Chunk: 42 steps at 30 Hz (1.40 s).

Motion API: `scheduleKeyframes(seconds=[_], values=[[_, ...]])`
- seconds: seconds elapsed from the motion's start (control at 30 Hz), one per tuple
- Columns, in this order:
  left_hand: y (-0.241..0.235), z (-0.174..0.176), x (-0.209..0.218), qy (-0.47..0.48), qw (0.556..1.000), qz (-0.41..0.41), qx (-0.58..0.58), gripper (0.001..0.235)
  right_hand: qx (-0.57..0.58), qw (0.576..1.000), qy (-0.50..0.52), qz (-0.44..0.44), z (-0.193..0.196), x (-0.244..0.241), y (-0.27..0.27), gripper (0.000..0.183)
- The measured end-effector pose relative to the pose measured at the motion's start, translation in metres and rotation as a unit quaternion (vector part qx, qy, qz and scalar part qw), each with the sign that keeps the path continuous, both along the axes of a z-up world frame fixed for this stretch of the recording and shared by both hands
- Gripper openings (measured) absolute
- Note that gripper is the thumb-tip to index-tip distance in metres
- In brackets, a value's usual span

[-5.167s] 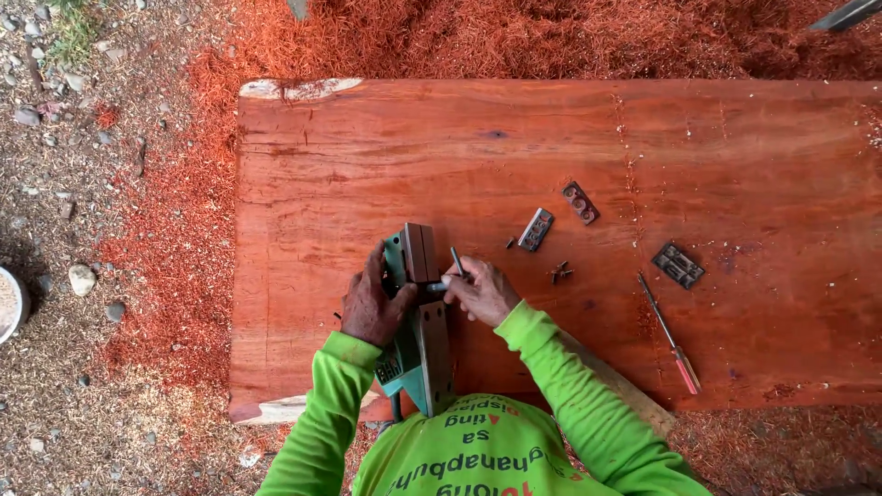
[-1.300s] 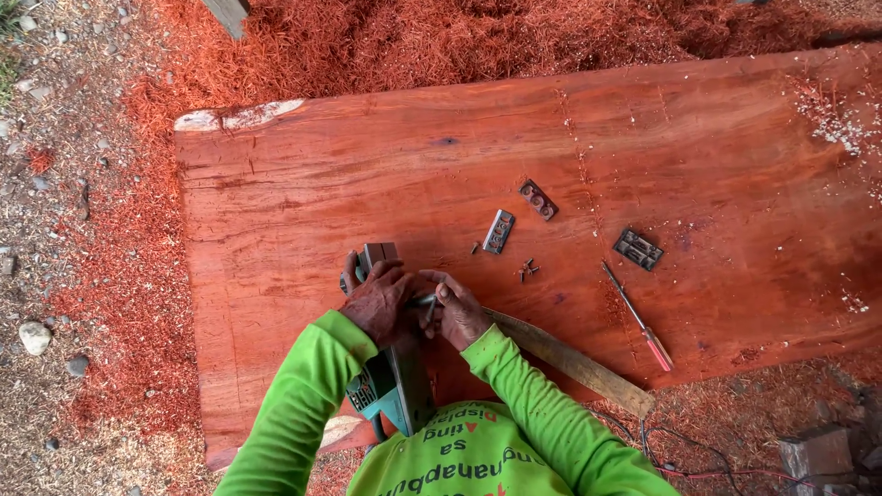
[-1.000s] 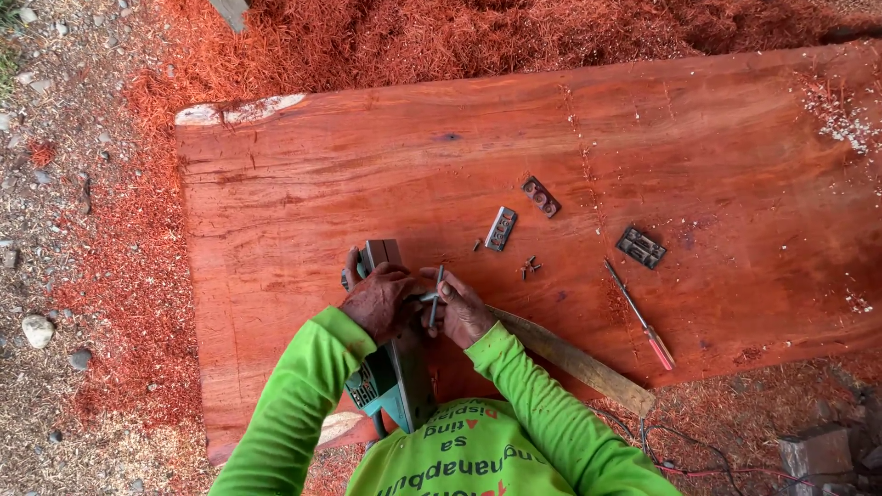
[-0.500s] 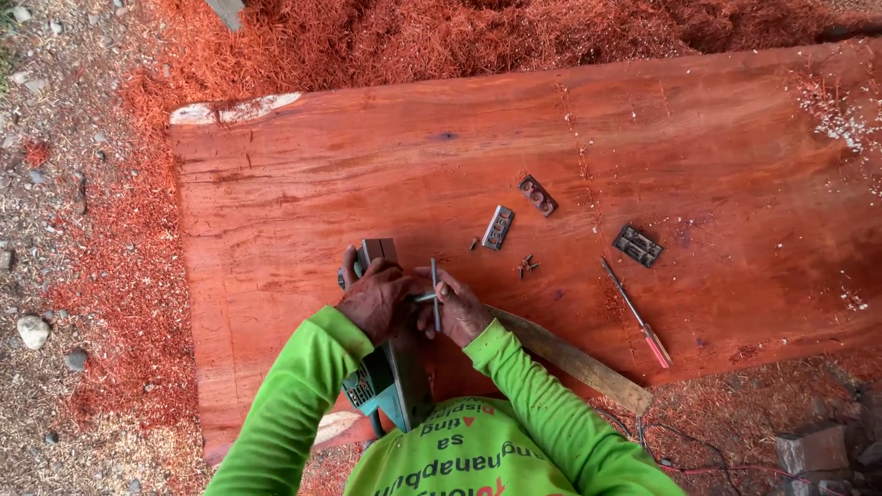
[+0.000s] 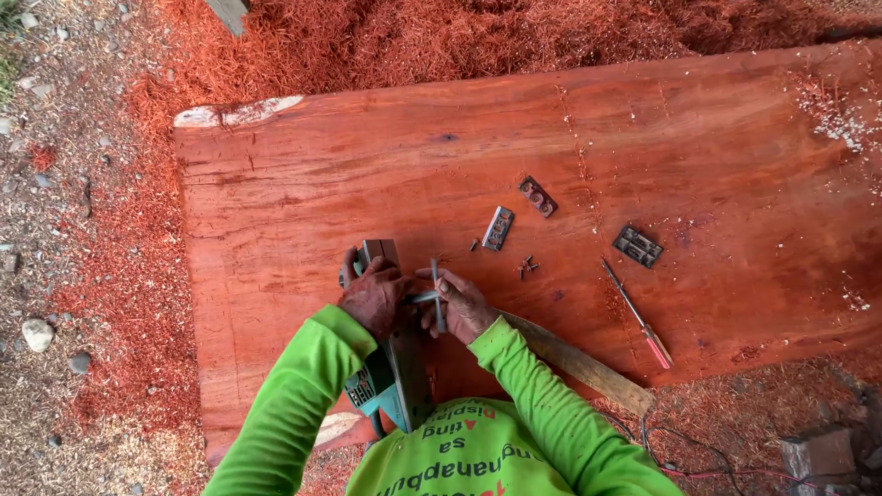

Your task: The person assembles a teal-colored power tool on a large wooden plank. They use a T-handle Allen wrench to tighten screws into the tool's body and attach a metal blade. The person also uses a small wooden stick to clean debris from the tool's components before reassembling them.

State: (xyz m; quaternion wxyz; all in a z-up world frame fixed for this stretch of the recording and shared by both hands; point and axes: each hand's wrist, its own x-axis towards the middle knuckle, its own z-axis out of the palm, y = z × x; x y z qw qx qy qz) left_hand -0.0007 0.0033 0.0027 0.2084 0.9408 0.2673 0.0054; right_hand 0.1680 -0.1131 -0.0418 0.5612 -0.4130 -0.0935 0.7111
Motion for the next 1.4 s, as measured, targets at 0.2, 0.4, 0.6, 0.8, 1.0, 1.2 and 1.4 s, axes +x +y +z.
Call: scheduleKeyframes(seconds=[0.2, 0.4, 0.6, 0.8, 1.0, 1.2, 1.4], values=[[-0.001, -0.013, 0.0, 0.014, 0.998, 0.001, 0.064, 0.034, -0.033, 0.999, 0.0, -0.027, -0.013, 0.007, -0.002, 0.038], [-0.006, -0.002, 0.006, -0.006, 0.997, 0.075, 0.007, 0.045, 0.116, 0.934, -0.336, 0.036, 0.052, 0.022, 0.002, 0.02], [0.001, -0.015, 0.012, -0.092, 0.969, -0.02, 0.23, 0.022, 0.219, 0.71, -0.669, -0.042, 0.083, 0.056, -0.013, 0.019], [0.009, -0.034, 0.044, 0.169, 0.921, -0.202, 0.287, 0.03, 0.122, 0.804, -0.546, -0.203, 0.044, 0.122, -0.06, 0.021], [0.01, -0.009, 0.12, 0.069, 0.996, -0.056, 0.01, 0.047, -0.015, 0.876, -0.396, -0.275, 0.003, 0.098, -0.107, 0.023], [-0.012, -0.091, 0.179, 0.059, 0.989, 0.025, -0.133, 0.046, -0.078, 0.915, -0.265, -0.294, -0.031, 0.072, -0.129, 0.023], [0.047, 0.025, 0.077, -0.255, 0.946, 0.149, -0.132, 0.028, -0.046, 0.949, -0.217, -0.223, 0.007, 0.036, -0.093, 0.023]])
